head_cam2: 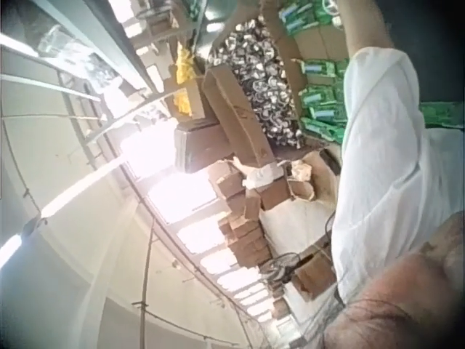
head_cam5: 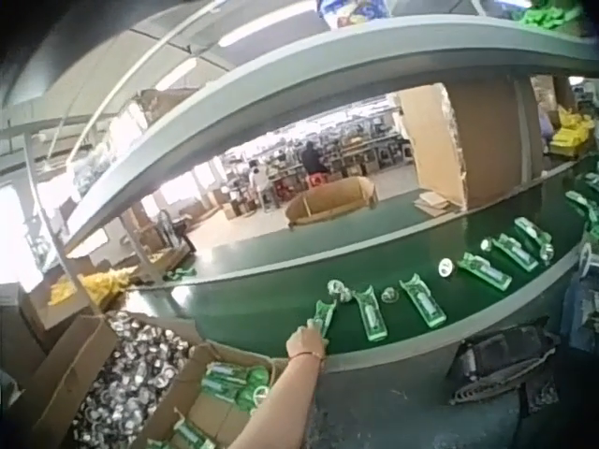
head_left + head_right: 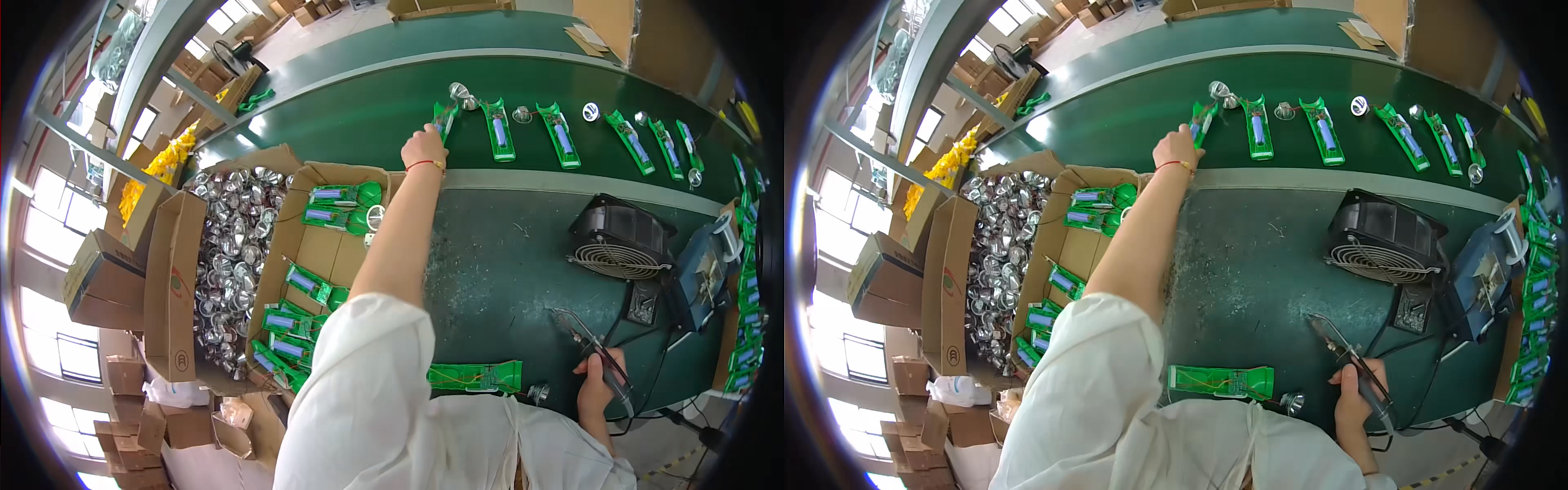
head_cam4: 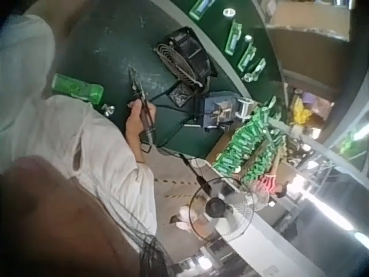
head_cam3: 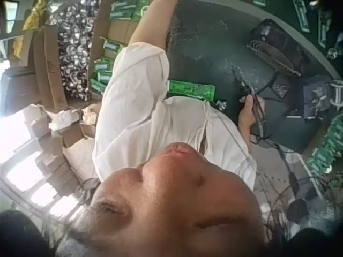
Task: Soldering wires and electronic components into green flashlight casings on a production line.
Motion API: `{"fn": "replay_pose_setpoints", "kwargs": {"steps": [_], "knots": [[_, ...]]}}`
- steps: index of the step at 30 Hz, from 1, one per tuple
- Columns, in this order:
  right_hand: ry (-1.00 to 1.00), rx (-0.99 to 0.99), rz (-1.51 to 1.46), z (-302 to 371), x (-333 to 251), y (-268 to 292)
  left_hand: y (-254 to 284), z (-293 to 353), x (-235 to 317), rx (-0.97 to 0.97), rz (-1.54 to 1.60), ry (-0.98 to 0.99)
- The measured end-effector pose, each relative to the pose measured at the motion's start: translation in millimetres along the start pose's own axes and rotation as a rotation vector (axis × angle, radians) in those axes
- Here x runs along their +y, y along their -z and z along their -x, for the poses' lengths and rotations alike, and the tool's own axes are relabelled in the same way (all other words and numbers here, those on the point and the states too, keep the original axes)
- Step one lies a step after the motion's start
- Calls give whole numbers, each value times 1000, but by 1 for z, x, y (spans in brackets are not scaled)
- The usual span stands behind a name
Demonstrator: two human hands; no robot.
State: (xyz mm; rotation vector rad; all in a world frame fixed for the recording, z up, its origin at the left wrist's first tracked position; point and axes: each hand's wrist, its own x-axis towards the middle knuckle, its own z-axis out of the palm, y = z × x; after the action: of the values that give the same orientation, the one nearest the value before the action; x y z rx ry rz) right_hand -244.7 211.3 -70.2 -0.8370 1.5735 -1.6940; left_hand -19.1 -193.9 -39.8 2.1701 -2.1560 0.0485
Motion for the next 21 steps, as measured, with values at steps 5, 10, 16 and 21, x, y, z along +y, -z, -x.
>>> {"fn": "replay_pose_setpoints", "kwargs": {"steps": [5,10,16,21], "knots": [[30,19,21,1,-9,-4,44,20,3,230,36,-123],[26,74,19,-7,-3,-1,134,46,-51,-62,-136,-218],[3,-51,-4,-8,-2,-6,64,100,-163,-150,-91,-414],[38,-39,-16,1,-9,-12,45,101,-165,91,-114,-528]]}}
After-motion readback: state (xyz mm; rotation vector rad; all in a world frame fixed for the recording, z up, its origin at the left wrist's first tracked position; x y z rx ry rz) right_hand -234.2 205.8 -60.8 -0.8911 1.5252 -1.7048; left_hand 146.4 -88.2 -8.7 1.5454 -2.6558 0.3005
